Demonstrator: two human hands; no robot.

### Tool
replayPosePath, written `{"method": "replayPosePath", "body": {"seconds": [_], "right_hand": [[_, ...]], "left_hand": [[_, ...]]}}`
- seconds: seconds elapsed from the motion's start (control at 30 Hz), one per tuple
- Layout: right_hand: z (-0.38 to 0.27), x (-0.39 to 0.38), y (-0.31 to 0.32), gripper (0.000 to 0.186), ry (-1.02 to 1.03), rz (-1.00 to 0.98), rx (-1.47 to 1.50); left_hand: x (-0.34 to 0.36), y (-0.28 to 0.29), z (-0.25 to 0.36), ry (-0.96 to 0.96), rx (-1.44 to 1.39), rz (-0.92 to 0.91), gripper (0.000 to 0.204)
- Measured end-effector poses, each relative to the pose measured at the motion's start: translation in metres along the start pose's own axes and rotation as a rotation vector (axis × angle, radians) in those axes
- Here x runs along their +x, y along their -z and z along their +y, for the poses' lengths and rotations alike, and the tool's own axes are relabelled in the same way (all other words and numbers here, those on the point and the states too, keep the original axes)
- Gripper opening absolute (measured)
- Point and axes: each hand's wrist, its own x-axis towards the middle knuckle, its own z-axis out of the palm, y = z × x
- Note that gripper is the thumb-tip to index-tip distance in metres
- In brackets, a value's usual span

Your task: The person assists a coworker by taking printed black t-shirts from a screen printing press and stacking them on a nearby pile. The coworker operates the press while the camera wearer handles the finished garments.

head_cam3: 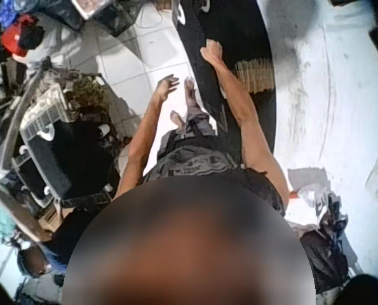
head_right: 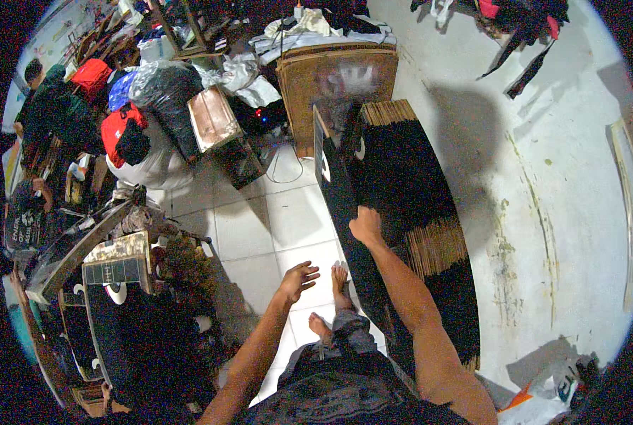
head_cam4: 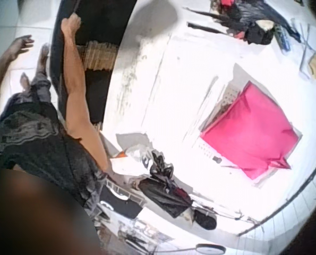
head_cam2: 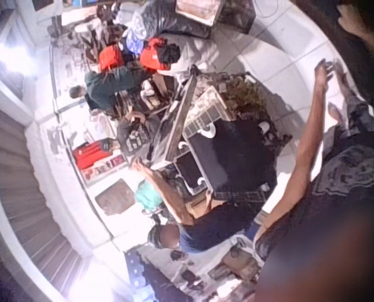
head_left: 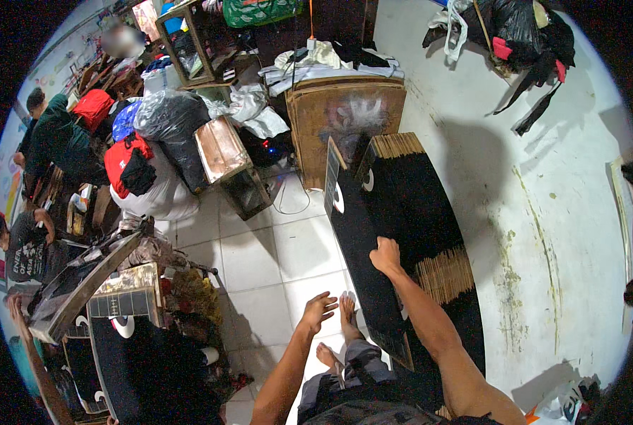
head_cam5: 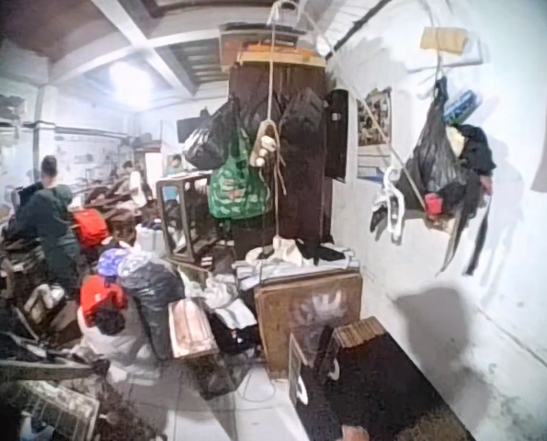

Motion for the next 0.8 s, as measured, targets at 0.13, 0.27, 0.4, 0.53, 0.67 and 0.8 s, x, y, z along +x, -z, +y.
{"method": "replayPosePath", "body": {"seconds": [0.13, 0.27, 0.4, 0.53, 0.67, 0.8], "right_hand": [[0.04, 0.017, -0.019, 0.02, 0.0, -0.105, 0.026], [0.088, 0.051, -0.046, 0.028, -0.014, -0.123, -0.1], [0.136, 0.091, -0.053, 0.028, -0.193, -0.333, -0.078], [0.161, 0.124, -0.065, 0.03, -0.215, -0.292, -0.019], [0.176, 0.15, -0.078, 0.03, -0.167, -0.122, 0.026], [0.184, 0.183, -0.086, 0.028, -0.142, -0.099, 0.02]], "left_hand": [[0.062, -0.068, 0.022, 0.035, -0.02, -0.092, 0.063], [0.129, -0.147, 0.038, 0.026, 0.162, -0.164, 0.063], [0.176, -0.182, 0.046, 0.128, 0.05, -0.268, 0.063], [0.208, -0.199, 0.046, 0.054, -0.001, -0.163, 0.065], [0.235, -0.202, 0.056, 0.068, 0.066, -0.24, 0.076], [0.249, -0.201, 0.057, 0.192, 0.077, -0.207, 0.08]]}}
